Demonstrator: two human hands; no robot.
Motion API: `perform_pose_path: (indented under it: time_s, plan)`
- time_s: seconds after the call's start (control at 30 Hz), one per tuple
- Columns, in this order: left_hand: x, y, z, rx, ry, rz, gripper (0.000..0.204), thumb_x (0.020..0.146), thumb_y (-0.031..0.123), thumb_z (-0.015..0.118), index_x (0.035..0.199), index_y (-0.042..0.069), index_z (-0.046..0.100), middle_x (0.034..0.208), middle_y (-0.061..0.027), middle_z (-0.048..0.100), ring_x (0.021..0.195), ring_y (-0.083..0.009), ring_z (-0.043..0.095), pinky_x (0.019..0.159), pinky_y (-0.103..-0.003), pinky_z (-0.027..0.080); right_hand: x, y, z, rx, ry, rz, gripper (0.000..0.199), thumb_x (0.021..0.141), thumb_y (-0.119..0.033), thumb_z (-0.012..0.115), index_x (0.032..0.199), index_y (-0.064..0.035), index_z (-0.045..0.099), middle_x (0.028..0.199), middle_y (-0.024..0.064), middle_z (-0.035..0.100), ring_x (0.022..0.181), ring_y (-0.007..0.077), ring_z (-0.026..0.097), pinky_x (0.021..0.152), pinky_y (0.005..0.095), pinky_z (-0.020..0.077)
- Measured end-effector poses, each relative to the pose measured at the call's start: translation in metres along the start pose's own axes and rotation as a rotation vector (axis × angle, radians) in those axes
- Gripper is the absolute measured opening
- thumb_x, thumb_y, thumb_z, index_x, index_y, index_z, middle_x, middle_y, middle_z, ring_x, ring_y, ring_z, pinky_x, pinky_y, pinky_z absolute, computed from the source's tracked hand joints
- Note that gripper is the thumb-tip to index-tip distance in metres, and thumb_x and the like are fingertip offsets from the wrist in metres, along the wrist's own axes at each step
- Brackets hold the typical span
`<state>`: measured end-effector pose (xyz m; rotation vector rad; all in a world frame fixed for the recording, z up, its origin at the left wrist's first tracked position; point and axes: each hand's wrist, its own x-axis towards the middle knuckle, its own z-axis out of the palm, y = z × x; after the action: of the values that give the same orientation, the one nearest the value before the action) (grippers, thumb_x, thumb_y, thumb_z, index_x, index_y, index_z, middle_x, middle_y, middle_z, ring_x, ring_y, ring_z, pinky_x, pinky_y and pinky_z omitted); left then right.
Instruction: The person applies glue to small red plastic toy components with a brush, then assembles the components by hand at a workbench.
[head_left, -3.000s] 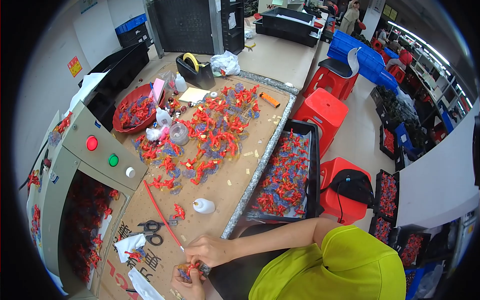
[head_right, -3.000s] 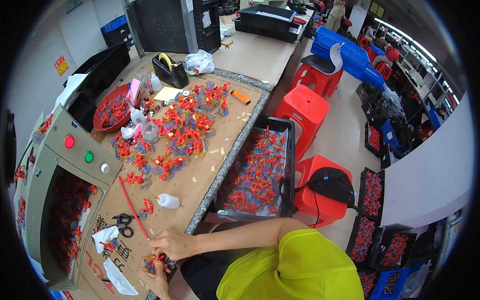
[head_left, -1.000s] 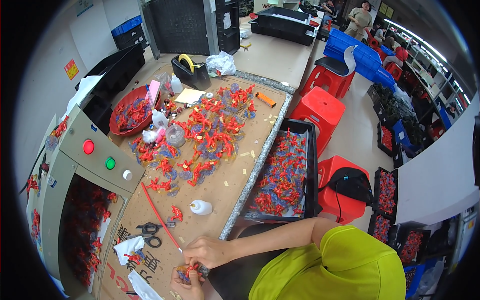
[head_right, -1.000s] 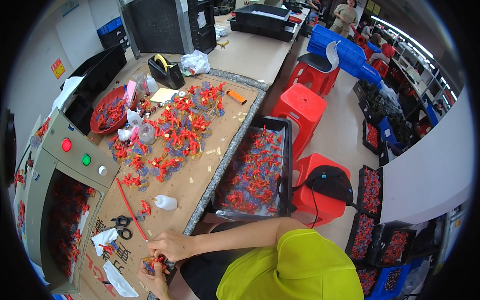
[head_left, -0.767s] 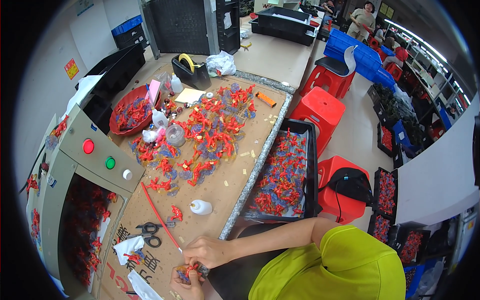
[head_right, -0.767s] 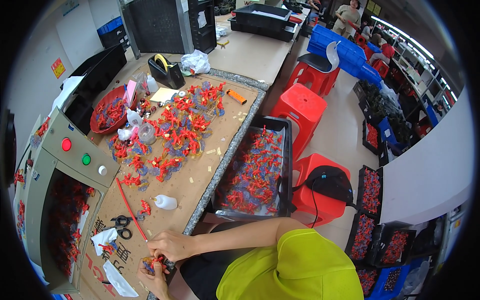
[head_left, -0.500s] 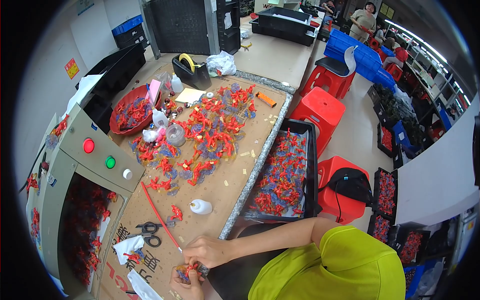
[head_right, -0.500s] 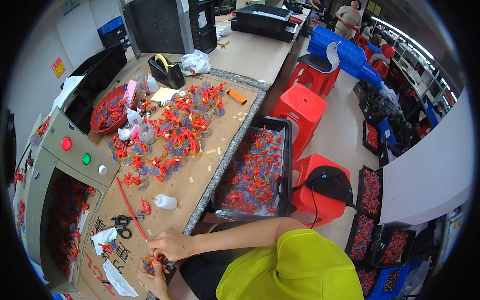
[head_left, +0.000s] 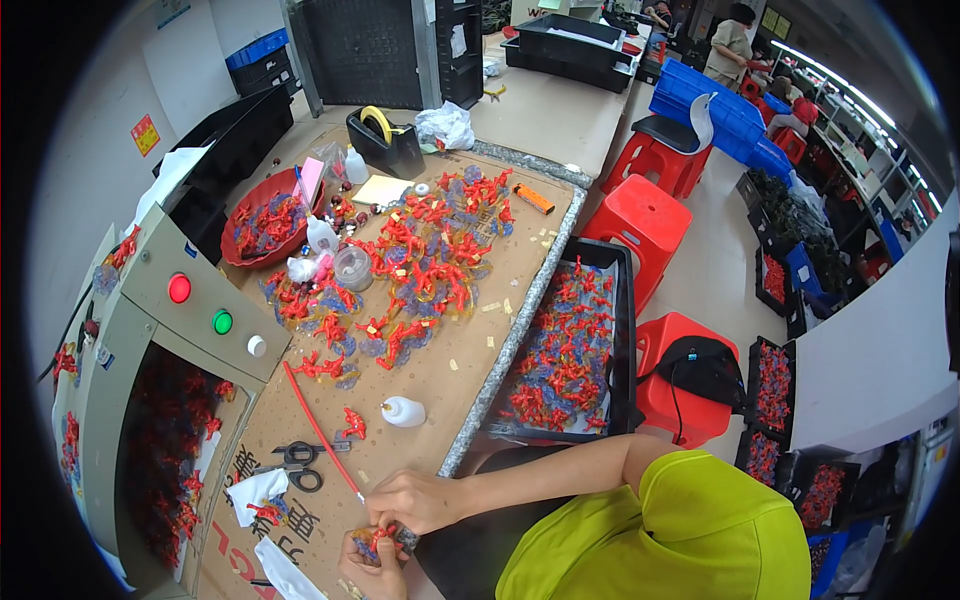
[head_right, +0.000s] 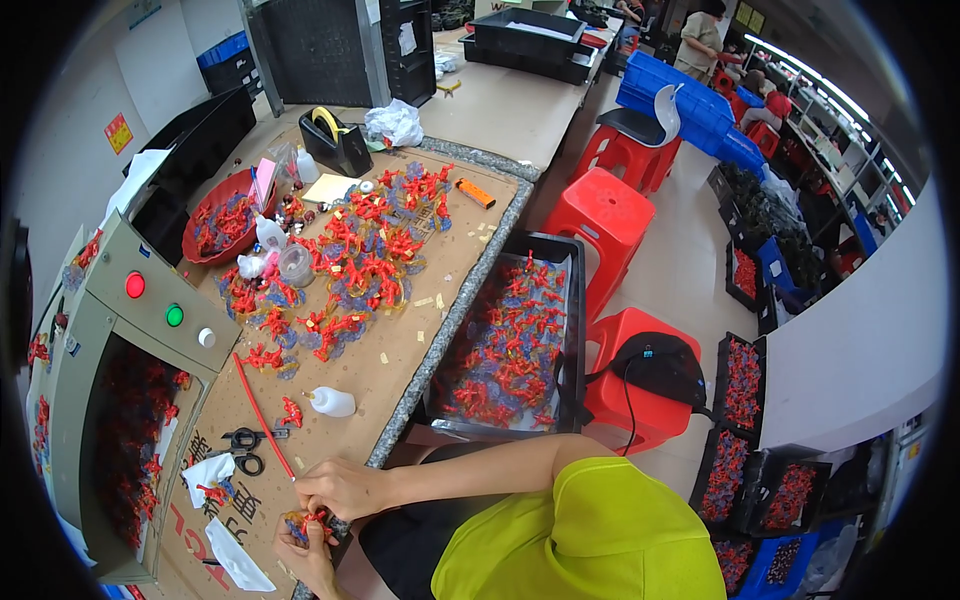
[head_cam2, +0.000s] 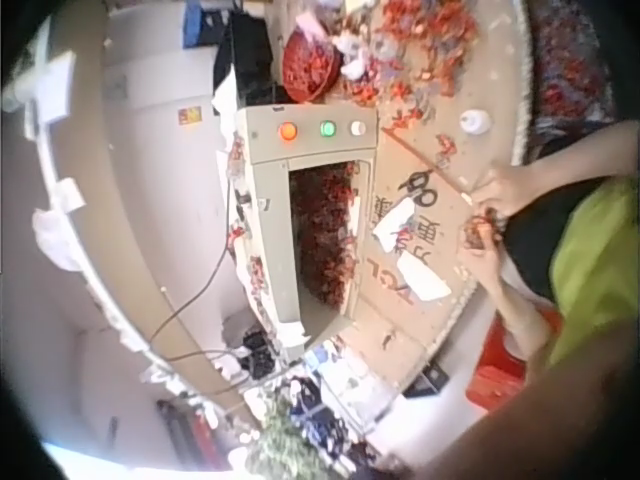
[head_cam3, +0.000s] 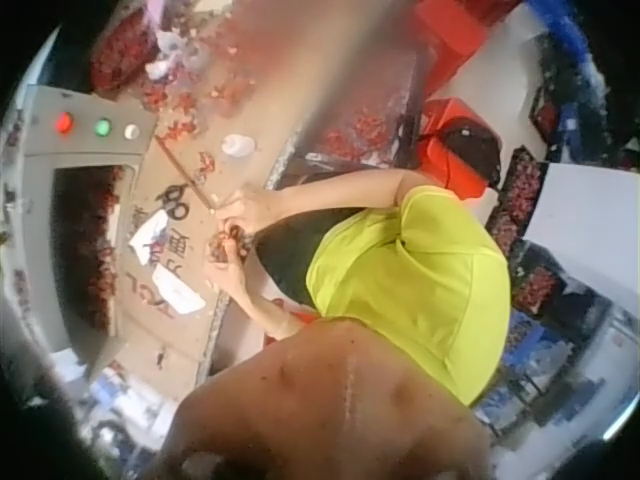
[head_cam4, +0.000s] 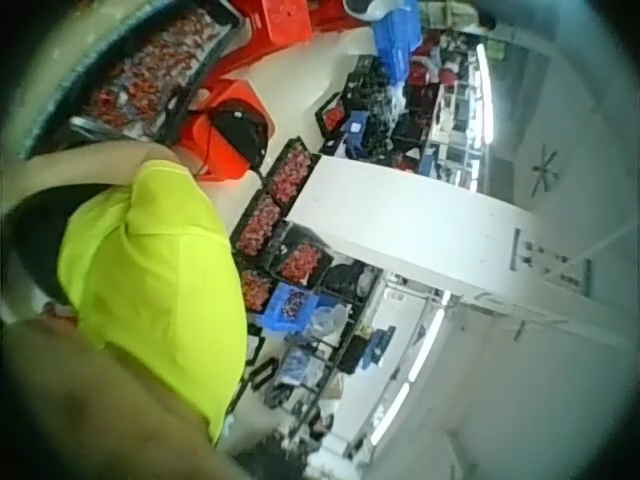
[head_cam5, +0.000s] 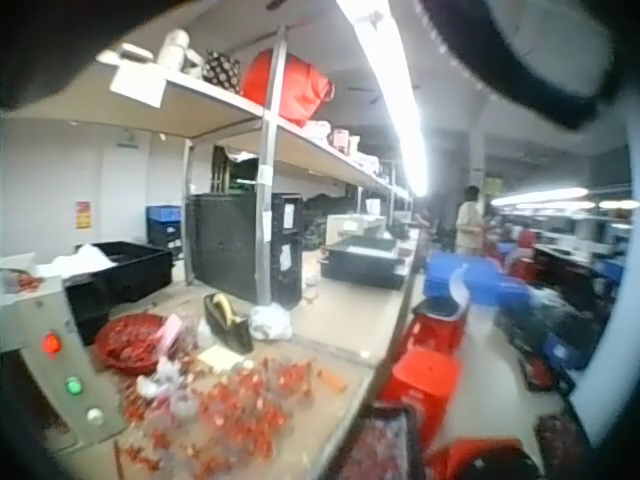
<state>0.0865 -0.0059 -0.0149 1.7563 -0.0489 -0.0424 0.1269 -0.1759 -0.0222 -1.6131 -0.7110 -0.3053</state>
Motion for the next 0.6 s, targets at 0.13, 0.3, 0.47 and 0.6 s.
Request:
perform_pose_path:
  time_s: [0.13, 0.3, 0.47, 0.6]
  plan:
    - [-0.004, 0.009, 0.001, -0.027, -0.031, -0.077, 0.023, 0.085, 0.016, 0.066, 0.097, -0.003, 0.058, 0.070, -0.0060, 0.060, 0.056, -0.0106, 0.054, 0.052, -0.021, 0.043, -0.001, 0.001, 0.000, 0.012, -0.002, 0.011, 0.014, 0.069, 0.004, 0.063, 0.073, 0.0006, 0.050, 0.066, 0.0124, 0.057, 0.062, 0.0315, 0.058, 0.054, 0.0387, 0.0434]
    - [-0.005, 0.012, 0.002, -0.069, -0.040, -0.084, 0.024, 0.085, 0.016, 0.067, 0.097, -0.003, 0.059, 0.071, -0.0062, 0.060, 0.056, -0.0107, 0.054, 0.051, -0.021, 0.042, 0.000, 0.001, 0.001, 0.001, 0.000, -0.004, 0.014, 0.069, 0.004, 0.063, 0.073, 0.0005, 0.050, 0.066, 0.0122, 0.057, 0.062, 0.0314, 0.058, 0.054, 0.0388, 0.0434]
    - [-0.005, 0.015, 0.003, -0.039, -0.035, -0.061, 0.026, 0.085, 0.018, 0.068, 0.098, -0.003, 0.059, 0.069, -0.0058, 0.060, 0.055, -0.0101, 0.053, 0.051, -0.020, 0.041, 0.000, 0.002, 0.002, -0.009, 0.006, -0.005, 0.015, 0.070, 0.005, 0.063, 0.072, 0.0003, 0.050, 0.066, 0.0120, 0.056, 0.062, 0.0313, 0.057, 0.054, 0.0389, 0.0432]
    - [-0.005, 0.005, 0.001, -0.033, -0.013, -0.037, 0.027, 0.085, 0.020, 0.068, 0.097, -0.002, 0.060, 0.069, -0.0053, 0.060, 0.055, -0.0095, 0.053, 0.051, -0.020, 0.041, 0.000, 0.000, 0.001, -0.009, 0.005, -0.009, 0.015, 0.070, 0.005, 0.063, 0.072, 0.0000, 0.050, 0.066, 0.0118, 0.056, 0.062, 0.0312, 0.057, 0.054, 0.0389, 0.0431]
